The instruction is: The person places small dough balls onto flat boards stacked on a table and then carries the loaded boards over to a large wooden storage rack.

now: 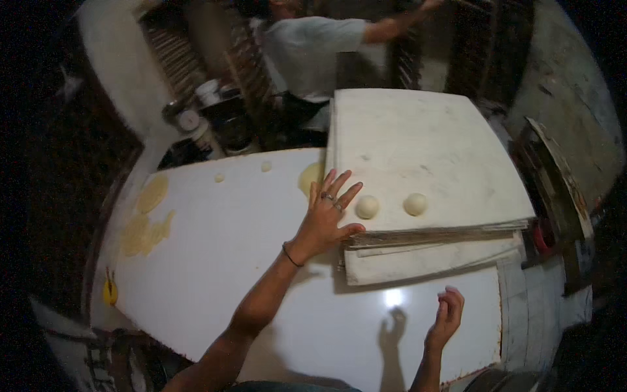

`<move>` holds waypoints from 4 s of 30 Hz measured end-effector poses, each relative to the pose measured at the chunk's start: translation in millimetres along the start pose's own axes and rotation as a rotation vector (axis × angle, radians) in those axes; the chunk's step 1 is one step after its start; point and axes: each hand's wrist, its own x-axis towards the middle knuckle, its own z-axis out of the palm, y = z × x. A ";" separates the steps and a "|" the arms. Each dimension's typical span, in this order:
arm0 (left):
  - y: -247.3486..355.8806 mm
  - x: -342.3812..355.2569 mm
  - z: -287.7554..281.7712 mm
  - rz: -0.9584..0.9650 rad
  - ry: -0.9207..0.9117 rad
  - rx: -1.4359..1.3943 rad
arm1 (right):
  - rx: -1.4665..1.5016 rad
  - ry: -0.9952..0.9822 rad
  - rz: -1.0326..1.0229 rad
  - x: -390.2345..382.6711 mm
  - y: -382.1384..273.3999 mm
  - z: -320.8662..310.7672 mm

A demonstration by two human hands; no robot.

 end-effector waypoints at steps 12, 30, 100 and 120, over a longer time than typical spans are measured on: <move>-273.7 -415.4 -139.9 -1.579 0.499 -0.659 | 0.083 -0.813 0.669 -245.9 -17.0 238.3; -483.3 -552.0 -214.1 -1.406 0.816 -0.784 | 0.003 -0.527 0.688 -292.3 -51.3 367.9; -3.5 -431.9 46.0 -0.498 -0.121 0.024 | -0.745 0.003 0.037 -267.1 84.7 -10.1; -5.8 -450.4 38.7 -0.479 -0.065 0.119 | -0.720 0.012 0.087 -272.0 58.0 -13.9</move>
